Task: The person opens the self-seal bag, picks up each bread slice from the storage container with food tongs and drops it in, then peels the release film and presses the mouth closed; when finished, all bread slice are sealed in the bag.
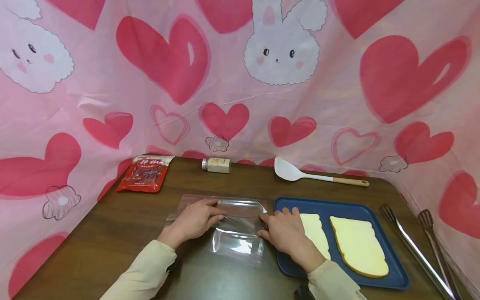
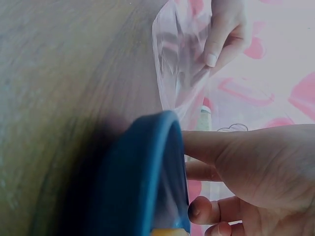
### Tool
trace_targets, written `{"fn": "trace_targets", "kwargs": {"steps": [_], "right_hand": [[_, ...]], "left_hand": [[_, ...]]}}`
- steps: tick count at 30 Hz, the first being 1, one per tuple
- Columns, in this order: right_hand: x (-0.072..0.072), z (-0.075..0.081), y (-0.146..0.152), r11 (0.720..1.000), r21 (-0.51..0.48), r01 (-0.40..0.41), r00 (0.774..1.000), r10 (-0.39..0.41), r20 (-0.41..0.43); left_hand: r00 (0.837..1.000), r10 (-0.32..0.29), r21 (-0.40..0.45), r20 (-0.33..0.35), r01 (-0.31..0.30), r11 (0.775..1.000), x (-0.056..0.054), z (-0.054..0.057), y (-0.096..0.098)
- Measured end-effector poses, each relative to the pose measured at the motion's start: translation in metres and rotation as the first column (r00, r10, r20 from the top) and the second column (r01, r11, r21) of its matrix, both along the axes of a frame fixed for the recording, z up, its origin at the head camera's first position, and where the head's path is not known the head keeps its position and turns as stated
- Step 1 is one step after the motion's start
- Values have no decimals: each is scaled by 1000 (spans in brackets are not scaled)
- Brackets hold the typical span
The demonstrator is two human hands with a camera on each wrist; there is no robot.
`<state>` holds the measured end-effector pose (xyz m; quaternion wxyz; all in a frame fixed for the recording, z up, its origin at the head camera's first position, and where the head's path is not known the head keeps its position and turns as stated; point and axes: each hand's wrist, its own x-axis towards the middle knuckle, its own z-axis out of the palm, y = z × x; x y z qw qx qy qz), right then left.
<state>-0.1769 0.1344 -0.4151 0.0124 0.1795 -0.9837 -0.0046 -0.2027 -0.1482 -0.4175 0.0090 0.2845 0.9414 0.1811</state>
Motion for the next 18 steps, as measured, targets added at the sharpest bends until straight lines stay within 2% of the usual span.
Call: {"fn": "trace_targets", "kwargs": {"steps": [5,11,14,18], "right_hand": [[-1,2,0,1000,-12,1,1000,-1,13],[-1,3,1,1000,-31,1,999,0,36],[-1,3,0,999,-32,6,999,-4,44],[-1,4,0,1000,-19,14,999,-13,43]], "left_hand": [[999,-25,25,-23,26,999,-2,-3,0],[997,-34,-6,-63,33,999,-2,0,8],[999,-14,-16,-41,14,1000,-1,2,15],[999,4,-26,-51,-5,1000,-1,0,22]]}}
